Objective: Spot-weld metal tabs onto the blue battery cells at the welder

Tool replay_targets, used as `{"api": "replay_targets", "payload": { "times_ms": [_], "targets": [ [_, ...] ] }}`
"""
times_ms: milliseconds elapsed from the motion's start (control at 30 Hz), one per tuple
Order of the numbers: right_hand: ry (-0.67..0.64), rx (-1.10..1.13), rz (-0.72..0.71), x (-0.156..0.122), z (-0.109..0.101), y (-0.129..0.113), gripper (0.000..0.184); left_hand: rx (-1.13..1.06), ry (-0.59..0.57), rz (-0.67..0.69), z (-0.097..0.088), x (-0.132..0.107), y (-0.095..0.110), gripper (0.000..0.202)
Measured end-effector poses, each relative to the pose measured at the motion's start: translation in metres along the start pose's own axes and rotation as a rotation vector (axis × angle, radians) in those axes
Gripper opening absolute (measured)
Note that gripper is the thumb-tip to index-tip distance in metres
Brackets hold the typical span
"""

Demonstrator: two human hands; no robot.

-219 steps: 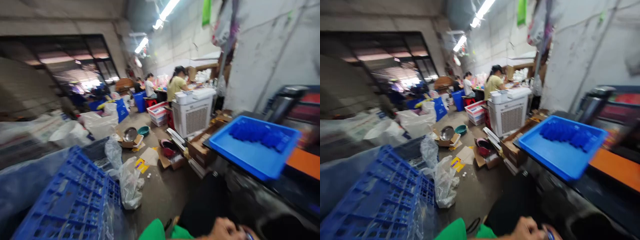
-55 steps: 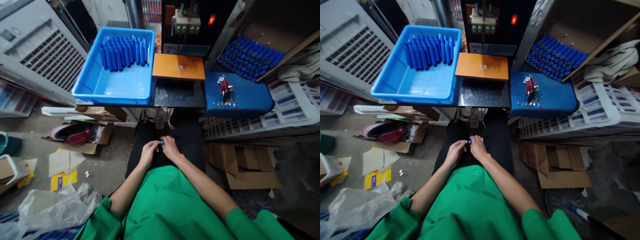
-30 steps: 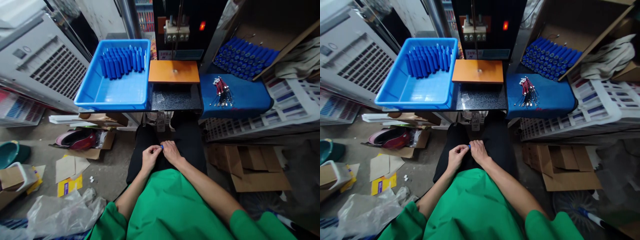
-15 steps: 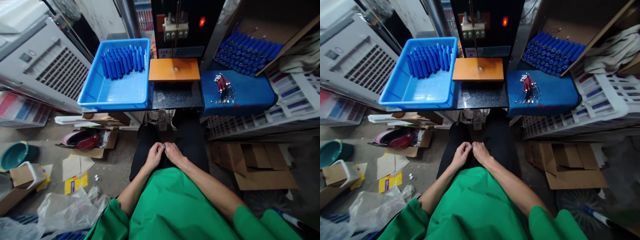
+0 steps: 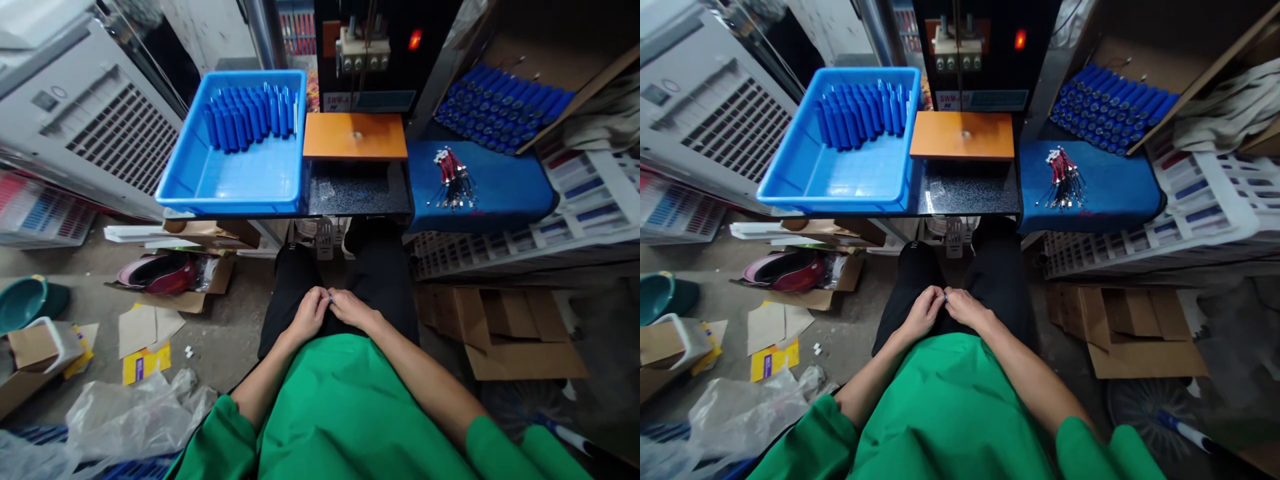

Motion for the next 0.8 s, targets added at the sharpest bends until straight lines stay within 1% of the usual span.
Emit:
{"api": "replay_targets", "payload": {
  "times_ms": [100,200,300,400,500,567,600,667,733,800],
  "targets": [
    [0.053,-0.092,-0.027,-0.002,0.004,-0.003,0.018,-0.008,0.026,-0.012,0.003,0.000,0.000,0.017],
    [0.180,-0.206,0.009,-0.002,0.008,-0.009,0.018,-0.079,0.075,-0.064,0.006,0.000,0.000,0.016],
    [0.299,-0.308,0.093,-0.001,0.010,-0.015,0.021,-0.180,0.136,-0.174,0.011,0.003,-0.001,0.016],
    [0.341,-0.365,0.151,0.003,0.011,-0.017,0.022,-0.276,0.212,-0.309,0.017,0.009,-0.004,0.016],
    [0.356,-0.360,0.186,0.011,0.010,-0.017,0.023,-0.461,0.294,-0.489,0.024,0.018,-0.007,0.017],
    [0.350,-0.348,0.205,0.014,0.009,-0.015,0.023,-0.606,0.302,-0.581,0.028,0.023,-0.007,0.022],
    [0.337,-0.344,0.212,0.016,0.008,-0.014,0.023,-0.658,0.296,-0.603,0.029,0.024,-0.006,0.024],
    [0.288,-0.333,0.215,0.017,0.006,-0.012,0.023,-0.692,0.299,-0.595,0.030,0.024,-0.004,0.028],
    [0.232,-0.316,0.198,0.016,0.003,-0.009,0.023,-0.657,0.323,-0.543,0.028,0.023,-0.001,0.031],
    [0.209,-0.305,0.178,0.014,0.002,-0.008,0.023,-0.608,0.330,-0.504,0.025,0.022,0.001,0.032]
  ]
}}
Point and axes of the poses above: each hand's wrist, its own x-axis towards the middle knuckle, its own z-axis out of the palm, y = z × x, the point moved 1 cm from there along x, towards the middle knuckle, and after that the axes turned 4 degrees about z, right-handed, at the moved point
